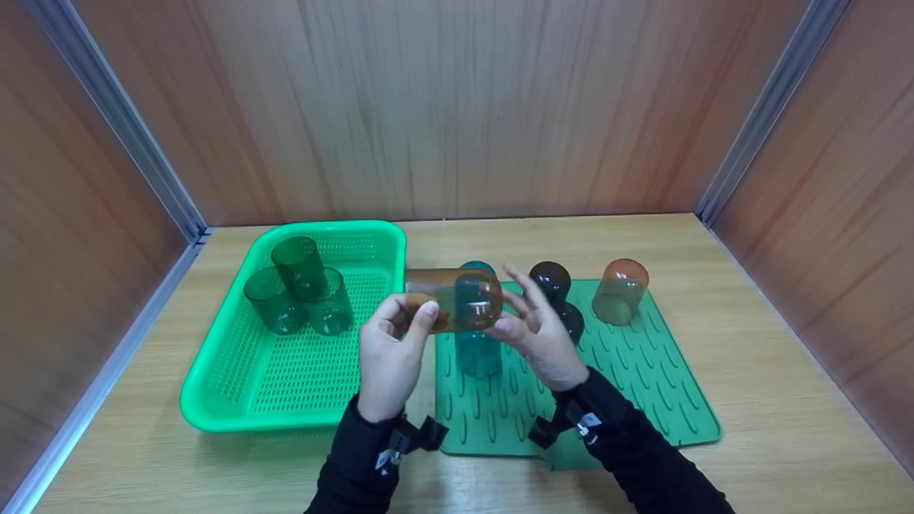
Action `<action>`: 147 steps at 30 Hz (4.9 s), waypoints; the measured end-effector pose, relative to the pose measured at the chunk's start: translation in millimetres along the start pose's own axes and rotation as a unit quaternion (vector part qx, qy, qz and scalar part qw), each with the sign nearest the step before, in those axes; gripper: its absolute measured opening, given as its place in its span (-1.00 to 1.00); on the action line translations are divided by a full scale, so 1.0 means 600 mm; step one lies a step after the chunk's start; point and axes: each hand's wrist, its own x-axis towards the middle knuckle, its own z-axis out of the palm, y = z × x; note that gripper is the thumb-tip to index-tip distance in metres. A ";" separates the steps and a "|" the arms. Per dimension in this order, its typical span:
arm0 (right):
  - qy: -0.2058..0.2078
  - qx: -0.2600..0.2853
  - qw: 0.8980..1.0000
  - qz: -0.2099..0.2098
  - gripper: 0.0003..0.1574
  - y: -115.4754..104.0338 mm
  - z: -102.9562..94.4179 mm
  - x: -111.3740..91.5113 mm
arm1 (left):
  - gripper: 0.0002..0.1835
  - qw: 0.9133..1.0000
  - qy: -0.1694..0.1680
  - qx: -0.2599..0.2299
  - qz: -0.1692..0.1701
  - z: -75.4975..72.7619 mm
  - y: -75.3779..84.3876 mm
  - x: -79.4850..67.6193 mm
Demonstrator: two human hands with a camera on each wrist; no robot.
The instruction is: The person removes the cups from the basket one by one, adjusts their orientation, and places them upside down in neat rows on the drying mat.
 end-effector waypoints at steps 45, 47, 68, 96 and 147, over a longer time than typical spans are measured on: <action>0.126 -0.039 0.977 -0.167 -0.41 -0.099 -0.082 -0.033 | -0.80 0.964 -0.113 0.161 0.179 0.053 -0.025 -0.048; 0.148 -0.051 0.971 -0.180 -0.42 -0.108 -0.092 -0.037 | -0.77 0.957 -0.133 0.192 0.175 0.052 -0.032 -0.054; 0.256 -0.210 0.919 -0.213 -0.36 -0.138 -0.128 -0.057 | -0.34 0.765 -0.410 0.496 -0.010 0.014 -0.160 -0.096; 0.243 -0.555 0.792 -0.069 -0.35 -0.148 -0.234 -0.107 | -0.19 0.719 -0.449 0.531 0.013 0.005 -0.166 -0.094; 0.198 -0.561 0.803 -0.023 -0.34 -0.085 -0.227 -0.090 | -0.20 0.755 -0.435 0.490 -0.021 0.003 -0.163 -0.091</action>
